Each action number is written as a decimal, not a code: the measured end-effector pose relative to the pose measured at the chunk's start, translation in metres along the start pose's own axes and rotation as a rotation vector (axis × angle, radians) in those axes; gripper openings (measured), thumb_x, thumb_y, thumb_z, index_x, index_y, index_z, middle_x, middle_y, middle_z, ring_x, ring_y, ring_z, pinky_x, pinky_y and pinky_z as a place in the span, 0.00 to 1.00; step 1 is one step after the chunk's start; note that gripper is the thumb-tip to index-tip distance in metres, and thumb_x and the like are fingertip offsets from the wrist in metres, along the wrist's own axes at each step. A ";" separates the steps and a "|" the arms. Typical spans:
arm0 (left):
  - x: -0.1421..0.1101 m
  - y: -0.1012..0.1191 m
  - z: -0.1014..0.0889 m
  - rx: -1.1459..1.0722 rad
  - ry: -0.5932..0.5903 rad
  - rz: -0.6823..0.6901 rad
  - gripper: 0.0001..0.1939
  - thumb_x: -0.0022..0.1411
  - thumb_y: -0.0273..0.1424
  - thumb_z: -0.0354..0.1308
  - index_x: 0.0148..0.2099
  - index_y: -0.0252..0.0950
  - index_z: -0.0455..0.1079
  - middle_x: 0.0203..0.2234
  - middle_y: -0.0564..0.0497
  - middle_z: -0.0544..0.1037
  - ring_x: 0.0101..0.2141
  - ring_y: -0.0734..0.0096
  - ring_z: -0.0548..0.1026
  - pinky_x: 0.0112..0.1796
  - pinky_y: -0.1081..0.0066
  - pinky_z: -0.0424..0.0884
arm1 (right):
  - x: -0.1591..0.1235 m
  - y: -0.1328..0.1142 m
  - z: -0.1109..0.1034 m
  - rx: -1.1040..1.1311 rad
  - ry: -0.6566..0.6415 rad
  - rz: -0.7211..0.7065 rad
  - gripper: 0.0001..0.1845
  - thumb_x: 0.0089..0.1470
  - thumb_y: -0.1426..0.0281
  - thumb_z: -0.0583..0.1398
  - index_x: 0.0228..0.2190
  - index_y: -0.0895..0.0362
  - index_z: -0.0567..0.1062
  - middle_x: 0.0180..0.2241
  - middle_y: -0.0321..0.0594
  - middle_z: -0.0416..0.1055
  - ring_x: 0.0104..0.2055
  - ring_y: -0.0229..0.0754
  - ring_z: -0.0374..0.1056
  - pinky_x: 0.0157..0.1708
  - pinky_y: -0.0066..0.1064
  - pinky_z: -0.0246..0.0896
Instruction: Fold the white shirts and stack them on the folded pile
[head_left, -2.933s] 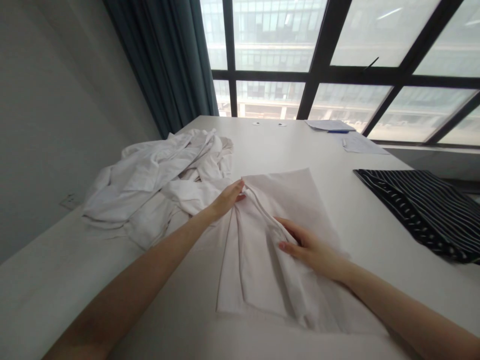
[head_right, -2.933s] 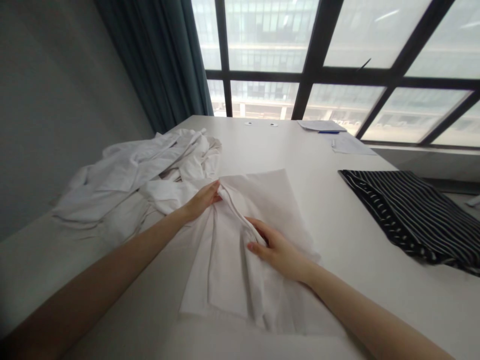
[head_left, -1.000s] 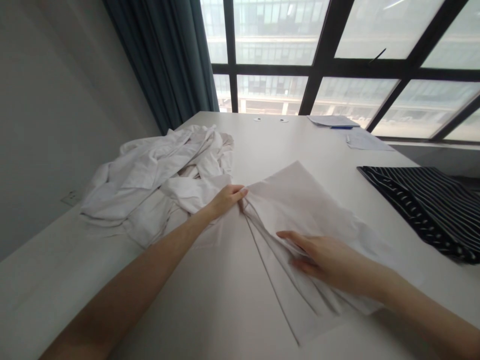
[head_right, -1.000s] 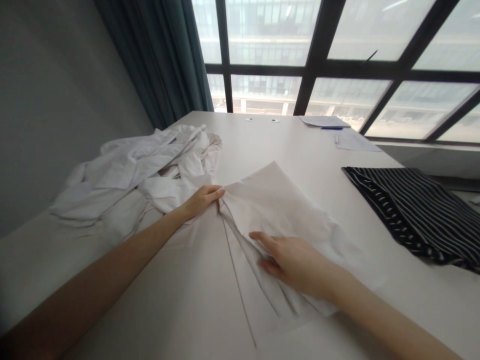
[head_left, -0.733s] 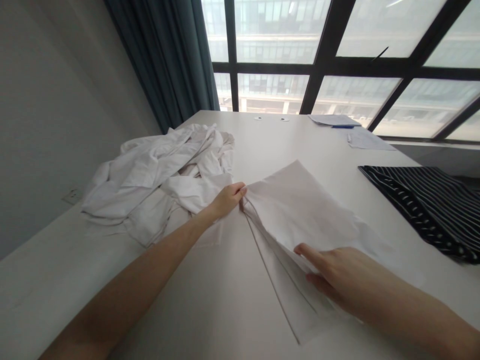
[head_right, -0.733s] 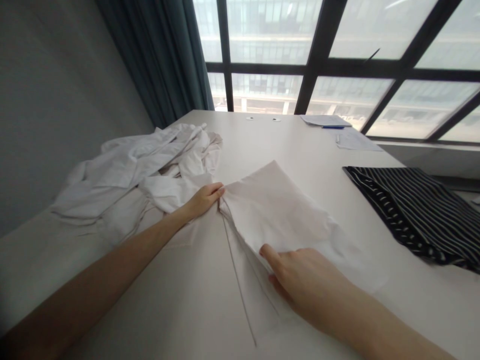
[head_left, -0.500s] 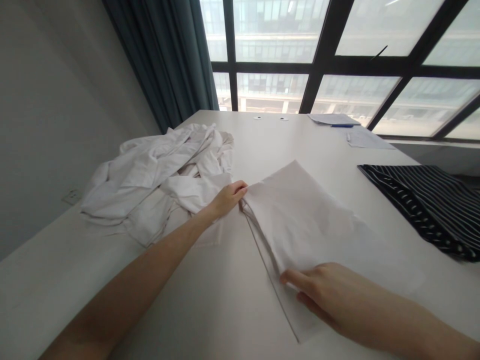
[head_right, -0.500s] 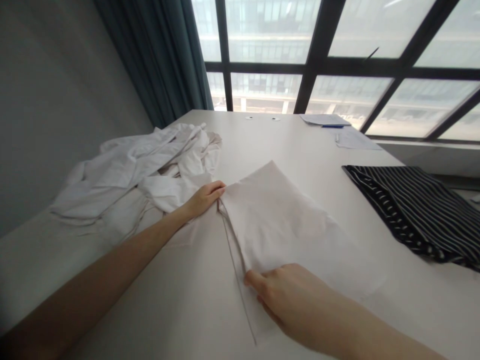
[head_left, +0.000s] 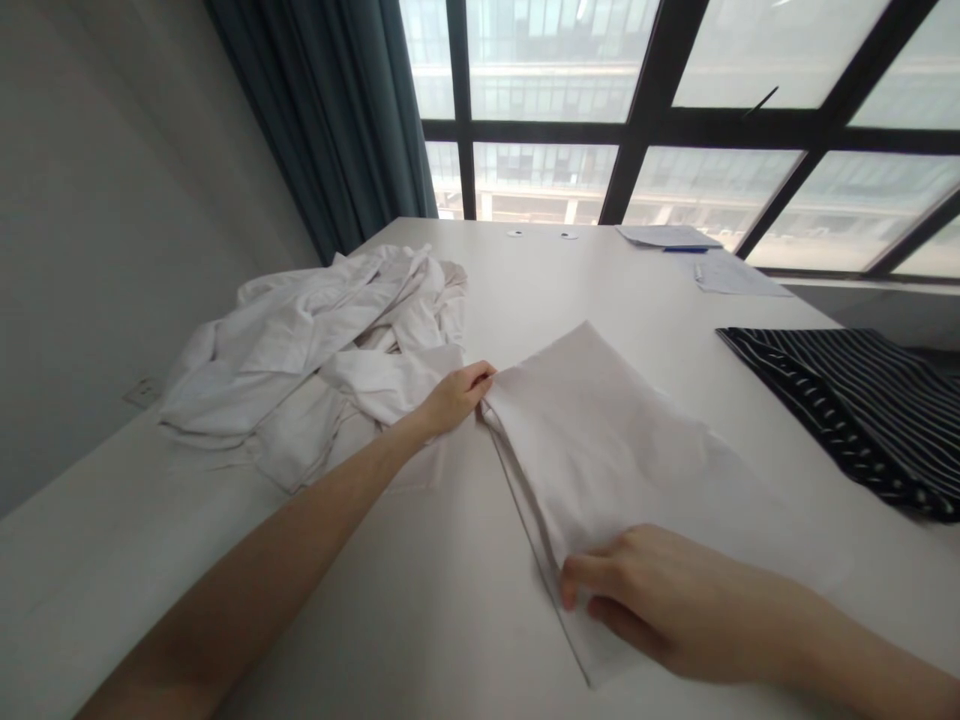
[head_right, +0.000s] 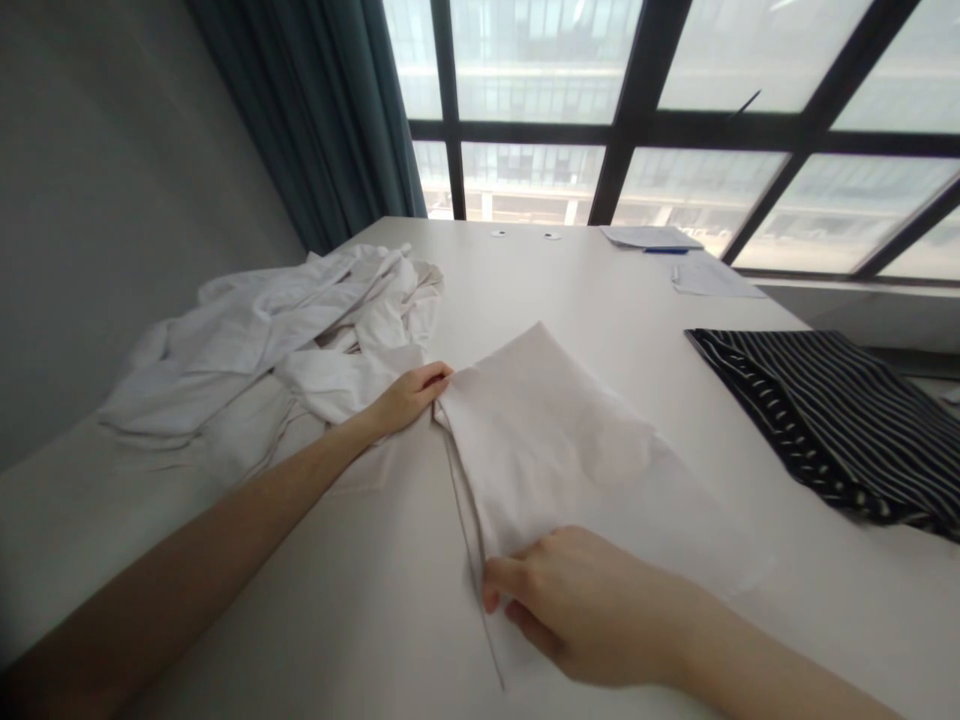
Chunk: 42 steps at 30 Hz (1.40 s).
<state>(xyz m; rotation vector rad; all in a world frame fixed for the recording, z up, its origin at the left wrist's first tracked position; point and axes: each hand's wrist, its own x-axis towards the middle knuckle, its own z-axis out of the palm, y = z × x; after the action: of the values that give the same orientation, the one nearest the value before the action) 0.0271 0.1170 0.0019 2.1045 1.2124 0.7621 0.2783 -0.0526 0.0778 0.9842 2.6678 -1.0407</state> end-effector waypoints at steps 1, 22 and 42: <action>0.000 0.000 0.000 0.003 -0.002 0.003 0.11 0.62 0.35 0.46 0.37 0.36 0.67 0.28 0.53 0.74 0.33 0.65 0.72 0.37 0.69 0.67 | -0.001 -0.002 -0.001 0.018 0.017 -0.022 0.14 0.59 0.76 0.53 0.42 0.53 0.75 0.34 0.40 0.77 0.37 0.43 0.73 0.37 0.30 0.60; -0.003 0.003 0.006 0.125 0.093 0.004 0.13 0.57 0.25 0.48 0.43 0.34 0.68 0.29 0.52 0.75 0.31 0.68 0.74 0.35 0.71 0.68 | 0.012 0.008 0.020 0.030 -0.072 -0.131 0.15 0.46 0.79 0.58 0.37 0.52 0.70 0.32 0.36 0.74 0.36 0.42 0.70 0.44 0.31 0.59; -0.043 0.017 -0.003 0.217 0.045 -0.052 0.29 0.53 0.22 0.54 0.59 0.34 0.64 0.32 0.53 0.76 0.29 0.70 0.76 0.36 0.72 0.72 | -0.048 0.151 -0.002 -0.013 0.826 0.185 0.09 0.61 0.63 0.56 0.35 0.51 0.75 0.37 0.42 0.74 0.40 0.48 0.70 0.41 0.38 0.65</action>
<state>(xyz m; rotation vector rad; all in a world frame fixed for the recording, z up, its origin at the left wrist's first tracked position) 0.0165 0.0727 0.0083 2.2286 1.4248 0.6845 0.4078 0.0071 0.0093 1.9573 3.0505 -0.6583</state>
